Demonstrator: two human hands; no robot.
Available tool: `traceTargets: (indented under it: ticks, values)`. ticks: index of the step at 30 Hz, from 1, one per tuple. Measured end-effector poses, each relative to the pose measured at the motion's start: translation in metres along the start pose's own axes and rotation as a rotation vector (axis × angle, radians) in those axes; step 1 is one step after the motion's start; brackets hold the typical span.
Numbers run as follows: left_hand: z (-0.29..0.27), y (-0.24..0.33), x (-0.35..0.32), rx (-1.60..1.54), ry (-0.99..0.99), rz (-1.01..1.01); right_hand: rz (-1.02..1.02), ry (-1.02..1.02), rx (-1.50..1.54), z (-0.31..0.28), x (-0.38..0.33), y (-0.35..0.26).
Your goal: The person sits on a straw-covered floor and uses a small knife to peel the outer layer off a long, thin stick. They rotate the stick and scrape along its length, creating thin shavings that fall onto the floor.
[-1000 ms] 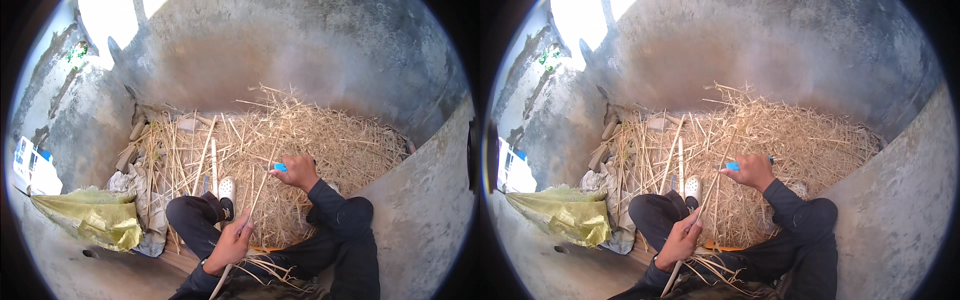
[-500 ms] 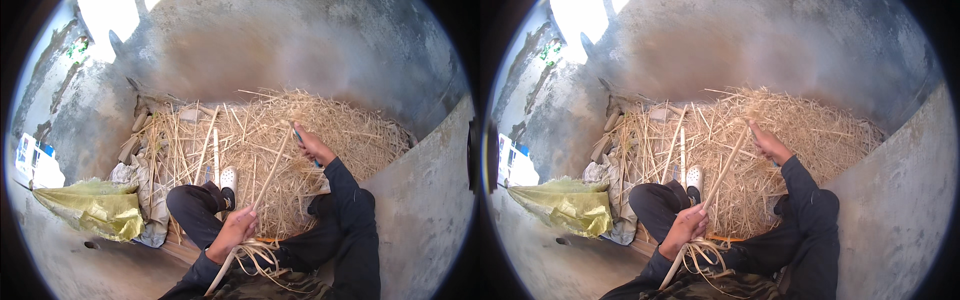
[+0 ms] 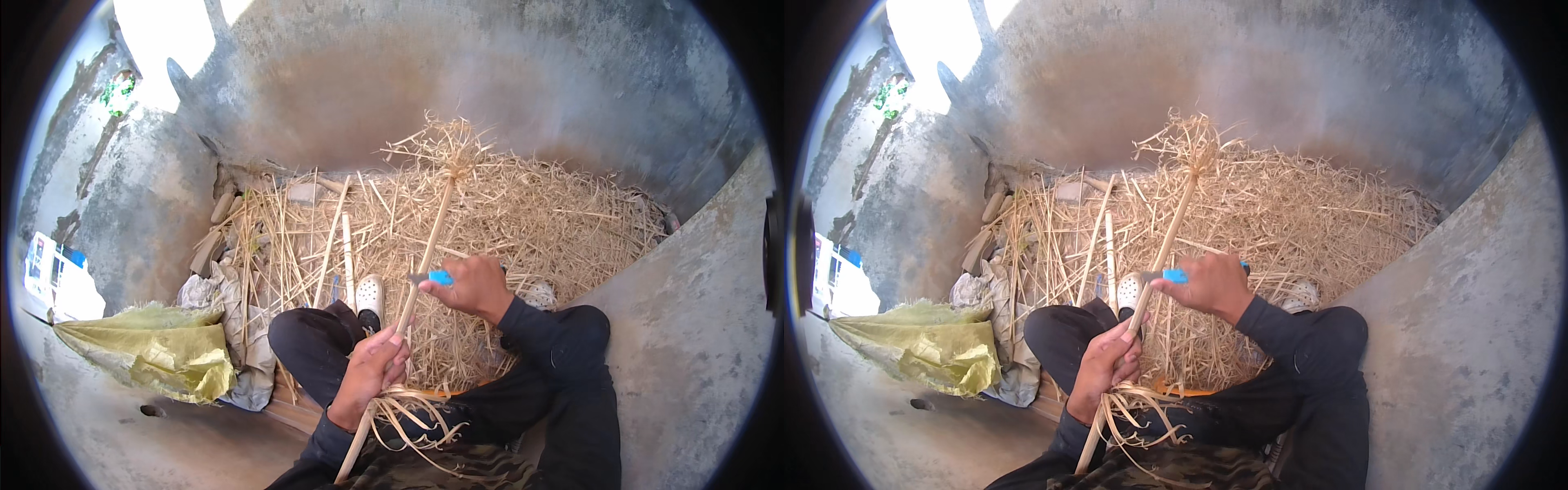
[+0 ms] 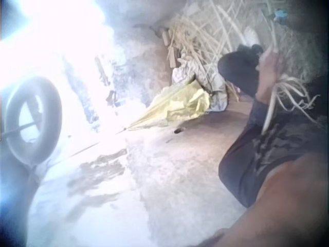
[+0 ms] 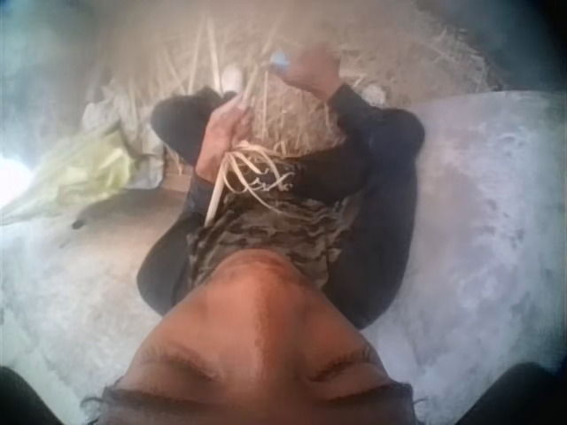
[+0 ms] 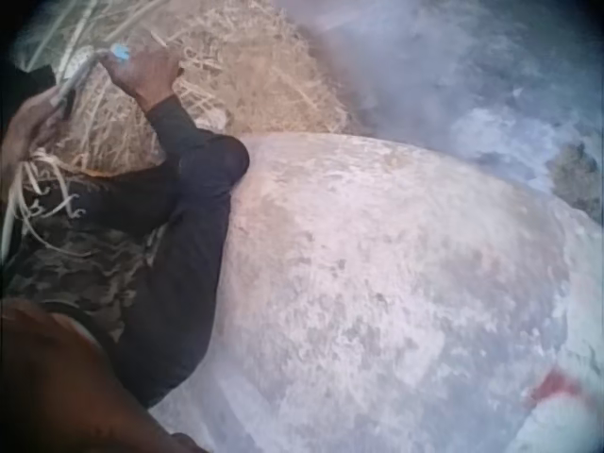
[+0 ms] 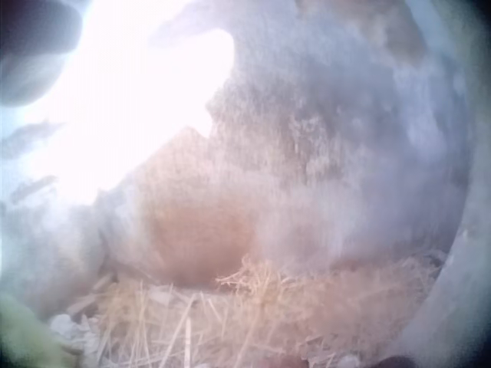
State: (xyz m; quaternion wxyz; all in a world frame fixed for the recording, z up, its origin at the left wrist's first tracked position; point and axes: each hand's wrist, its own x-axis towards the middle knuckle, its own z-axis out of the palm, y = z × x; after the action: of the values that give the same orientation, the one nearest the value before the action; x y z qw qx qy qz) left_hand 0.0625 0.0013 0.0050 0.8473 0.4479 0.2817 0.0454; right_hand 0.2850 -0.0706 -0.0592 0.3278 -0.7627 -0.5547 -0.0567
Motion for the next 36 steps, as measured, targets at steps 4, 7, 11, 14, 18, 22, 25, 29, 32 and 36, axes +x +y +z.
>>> traceTargets:
  ticks: [4,7,11,14,18,22,25,29,32,36]
  values:
    - [-0.002,-0.007,-0.002,0.002,-0.037,0.005,-0.105,0.078,-0.083,0.006,-0.009,-0.001]
    - [0.001,-0.007,-0.008,0.017,-0.026,-0.006,0.042,0.100,-0.168,-0.004,0.017,0.043]
    - [0.007,-0.007,-0.011,0.011,-0.030,0.011,0.122,0.088,-0.222,0.000,0.025,0.064]
    - [0.016,-0.014,-0.022,0.033,-0.085,-0.065,0.373,0.203,-0.365,-0.011,0.040,0.115]
    - [0.006,-0.017,-0.011,0.045,-0.078,-0.045,0.413,0.130,-0.128,-0.013,0.040,0.103]
    - [-0.020,-0.014,0.004,-0.220,-0.050,-0.021,0.272,-0.051,0.071,-0.005,0.012,0.052]
    - [-0.022,-0.009,0.010,-0.311,-0.177,-0.046,0.007,-0.043,-0.009,-0.005,-0.013,-0.002]
    - [-0.022,-0.012,0.003,-0.297,-0.166,-0.057,0.069,0.021,-0.048,-0.003,-0.002,0.000]
    - [-0.013,-0.014,0.004,-0.315,-0.142,-0.075,0.069,0.046,-0.077,-0.004,-0.001,0.014]
    - [-0.014,-0.012,0.005,-0.296,-0.178,-0.062,-0.101,0.104,-0.023,0.003,-0.012,-0.003]
